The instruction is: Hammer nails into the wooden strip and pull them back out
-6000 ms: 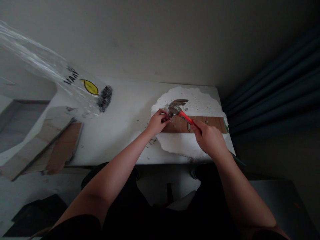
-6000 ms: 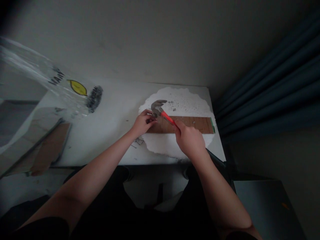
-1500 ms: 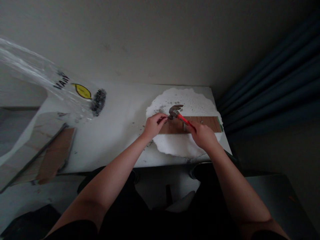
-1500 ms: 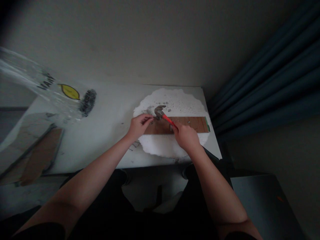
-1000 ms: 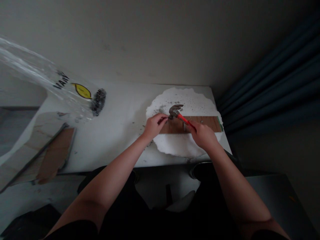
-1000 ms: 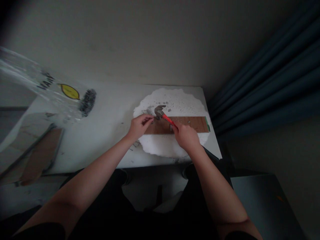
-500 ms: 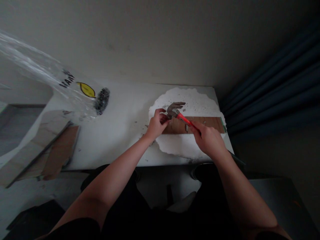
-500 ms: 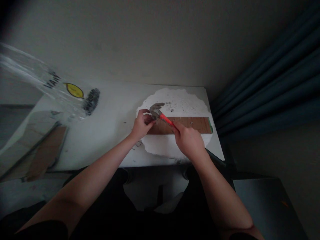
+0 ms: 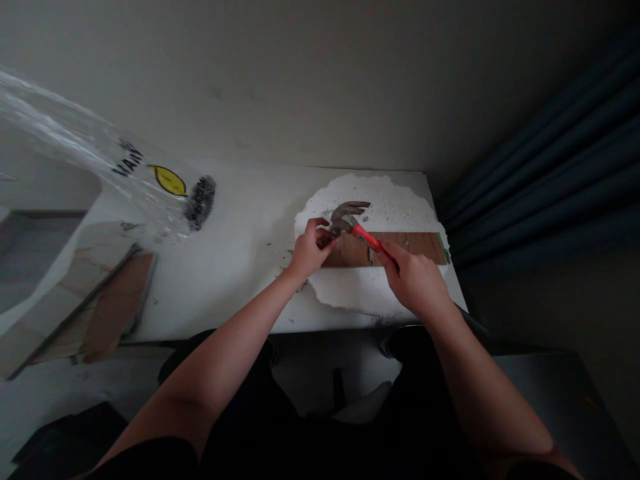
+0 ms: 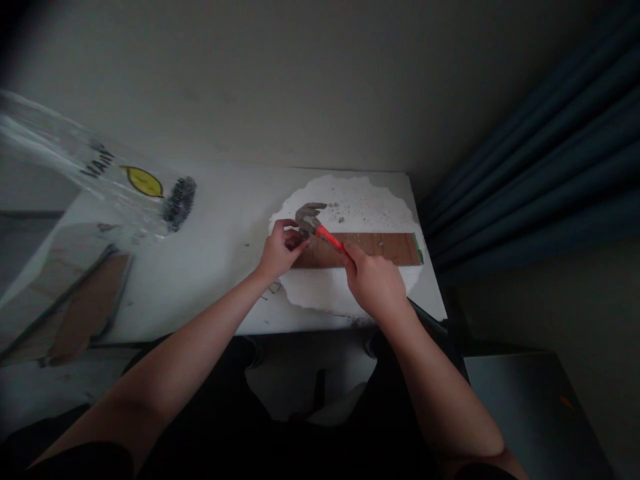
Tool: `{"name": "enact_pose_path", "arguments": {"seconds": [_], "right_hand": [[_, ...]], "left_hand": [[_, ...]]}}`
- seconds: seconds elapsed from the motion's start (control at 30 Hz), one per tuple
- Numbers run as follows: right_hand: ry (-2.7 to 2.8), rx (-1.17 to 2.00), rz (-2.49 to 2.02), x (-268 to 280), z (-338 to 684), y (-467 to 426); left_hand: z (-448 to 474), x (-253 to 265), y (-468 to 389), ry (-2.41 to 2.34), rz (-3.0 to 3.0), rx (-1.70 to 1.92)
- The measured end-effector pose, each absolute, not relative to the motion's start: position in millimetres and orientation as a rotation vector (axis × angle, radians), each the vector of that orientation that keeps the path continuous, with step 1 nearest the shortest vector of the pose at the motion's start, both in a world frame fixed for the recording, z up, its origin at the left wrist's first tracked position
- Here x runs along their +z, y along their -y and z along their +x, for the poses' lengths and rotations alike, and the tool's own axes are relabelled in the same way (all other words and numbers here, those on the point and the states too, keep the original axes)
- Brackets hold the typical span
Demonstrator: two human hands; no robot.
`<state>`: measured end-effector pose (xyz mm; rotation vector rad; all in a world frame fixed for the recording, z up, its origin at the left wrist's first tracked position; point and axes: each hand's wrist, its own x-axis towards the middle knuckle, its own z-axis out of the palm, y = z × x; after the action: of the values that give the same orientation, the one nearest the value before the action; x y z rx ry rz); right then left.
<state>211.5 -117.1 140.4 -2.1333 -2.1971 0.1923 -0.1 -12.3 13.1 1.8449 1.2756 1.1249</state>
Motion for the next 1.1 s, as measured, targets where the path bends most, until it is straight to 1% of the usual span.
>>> {"name": "enact_pose_path", "arguments": {"seconds": [0.57, 0.73, 0.87, 1.1], "right_hand": [[2.235, 0.211, -2.141, 136.2, 211.4, 117.4], [2.201, 0.234, -2.112, 132.8, 213.8, 117.5], [2.232, 0.278, -2.116, 128.5, 212.6, 118.1], [2.238, 0.265, -2.159, 124.0, 210.6, 117.3]], "left_hand": [[-3.0, 14.3, 11.4, -1.271, 1.931, 1.09], [-11.4, 19.9, 8.4, -1.235, 1.948, 1.169], [-17.7, 23.1, 4.1, -1.341, 1.88, 1.21], [-31.4, 20.9, -8.5, -1.497, 1.802, 1.156]]}}
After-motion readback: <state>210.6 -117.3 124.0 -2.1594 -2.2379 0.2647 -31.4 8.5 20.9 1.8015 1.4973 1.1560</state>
